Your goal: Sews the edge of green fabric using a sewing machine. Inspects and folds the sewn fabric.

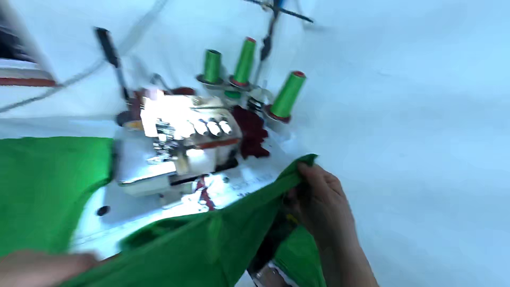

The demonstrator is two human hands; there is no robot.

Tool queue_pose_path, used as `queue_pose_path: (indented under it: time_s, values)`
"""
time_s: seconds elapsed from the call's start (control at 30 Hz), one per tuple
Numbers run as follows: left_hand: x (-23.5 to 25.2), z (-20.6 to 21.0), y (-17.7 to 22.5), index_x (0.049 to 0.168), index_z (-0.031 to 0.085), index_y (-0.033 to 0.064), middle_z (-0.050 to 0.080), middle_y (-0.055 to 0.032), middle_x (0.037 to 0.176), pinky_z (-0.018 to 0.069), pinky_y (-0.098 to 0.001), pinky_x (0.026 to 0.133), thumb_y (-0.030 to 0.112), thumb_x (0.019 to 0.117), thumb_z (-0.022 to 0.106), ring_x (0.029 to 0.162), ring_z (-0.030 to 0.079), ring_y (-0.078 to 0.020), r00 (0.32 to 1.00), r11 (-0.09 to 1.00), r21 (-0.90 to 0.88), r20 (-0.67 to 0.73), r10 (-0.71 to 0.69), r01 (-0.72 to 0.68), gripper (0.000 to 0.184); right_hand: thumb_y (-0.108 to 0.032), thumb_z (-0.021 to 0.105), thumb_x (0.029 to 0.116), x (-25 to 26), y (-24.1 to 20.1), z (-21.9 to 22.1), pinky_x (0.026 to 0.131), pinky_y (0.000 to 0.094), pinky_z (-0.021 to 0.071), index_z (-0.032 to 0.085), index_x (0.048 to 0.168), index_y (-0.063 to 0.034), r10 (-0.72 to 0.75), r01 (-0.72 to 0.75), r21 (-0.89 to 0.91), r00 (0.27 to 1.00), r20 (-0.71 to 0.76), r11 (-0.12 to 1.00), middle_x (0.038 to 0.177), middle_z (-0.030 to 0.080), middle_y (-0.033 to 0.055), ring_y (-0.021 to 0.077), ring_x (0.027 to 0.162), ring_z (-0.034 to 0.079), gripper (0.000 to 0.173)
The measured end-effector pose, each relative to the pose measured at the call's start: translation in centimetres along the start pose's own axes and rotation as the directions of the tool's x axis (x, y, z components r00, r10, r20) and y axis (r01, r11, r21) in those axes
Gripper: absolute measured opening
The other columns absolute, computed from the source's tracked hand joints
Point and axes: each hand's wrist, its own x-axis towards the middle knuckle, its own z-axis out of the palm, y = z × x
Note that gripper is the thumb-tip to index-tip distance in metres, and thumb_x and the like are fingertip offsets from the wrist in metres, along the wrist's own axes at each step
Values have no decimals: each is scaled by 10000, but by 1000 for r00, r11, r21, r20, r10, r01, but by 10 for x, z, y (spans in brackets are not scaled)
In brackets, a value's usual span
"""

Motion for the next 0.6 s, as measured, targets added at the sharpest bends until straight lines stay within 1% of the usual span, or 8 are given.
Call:
queue_pose_path:
  time_s: [0.07,0.13,0.2,0.3,0.37,0.43,0.5,0.6]
  values:
    - [55,26,0,918,665,-105,664,-70,782,502,-228,707,23,935,611,734,611,-35,981,969,217,131,-146,116,140,-202,410,1110,6,12,-48,430,214,495,636,869,-58,204,-226,-82,955,-214,971,588,613,2,57,436,545,360]
    - [102,67,-21,965,730,7,697,-37,805,547,-318,705,87,956,608,747,658,-89,988,935,353,155,-28,-29,146,-189,387,1103,10,14,-98,482,250,522,583,893,-67,258,-323,-78,860,-440,943,608,596,-16,74,466,555,313]
    - [140,116,-29,1032,754,94,724,-1,860,568,-387,716,111,971,587,789,690,-117,976,905,369,131,176,-213,179,-181,374,1100,3,-2,-142,526,267,558,572,912,-77,100,-203,-104,789,-606,974,616,613,-34,71,498,589,293]
    - [176,186,-25,1091,744,121,721,18,983,598,-316,790,66,959,581,890,693,-84,911,883,232,168,377,-408,217,-199,324,1110,-30,-40,-196,540,263,572,581,941,-106,-191,53,-210,670,-717,976,631,648,-46,69,520,620,322]
    - [186,233,-37,1135,751,136,702,-17,1048,593,-352,821,28,937,618,955,683,-138,872,871,143,223,435,-471,262,-216,291,1121,-63,-48,-223,505,239,541,575,978,-113,-234,96,-218,549,-802,971,638,631,-43,63,508,595,335]
    - [185,278,-62,1178,754,138,703,-71,1171,567,-435,929,-20,923,636,1102,668,-231,867,887,108,295,403,-449,323,-204,264,1121,-98,-28,-241,451,215,498,534,997,-92,-194,27,-200,404,-894,979,609,578,-45,51,466,544,318]
    - [178,315,-95,1283,717,145,654,-110,1339,487,-486,1057,-22,964,572,1277,587,-305,846,909,157,452,282,-386,388,-212,270,1115,-139,17,-251,466,220,487,501,1028,-72,-125,-125,-160,251,-960,979,661,537,-42,48,489,522,284]
    - [160,345,-135,1544,464,153,332,-182,1636,257,-559,1218,113,1060,490,1517,273,-417,658,906,332,749,-83,-263,487,-247,288,1113,-207,107,-256,600,333,520,455,1305,59,-17,-486,-65,103,-995,872,920,527,100,127,658,560,398]
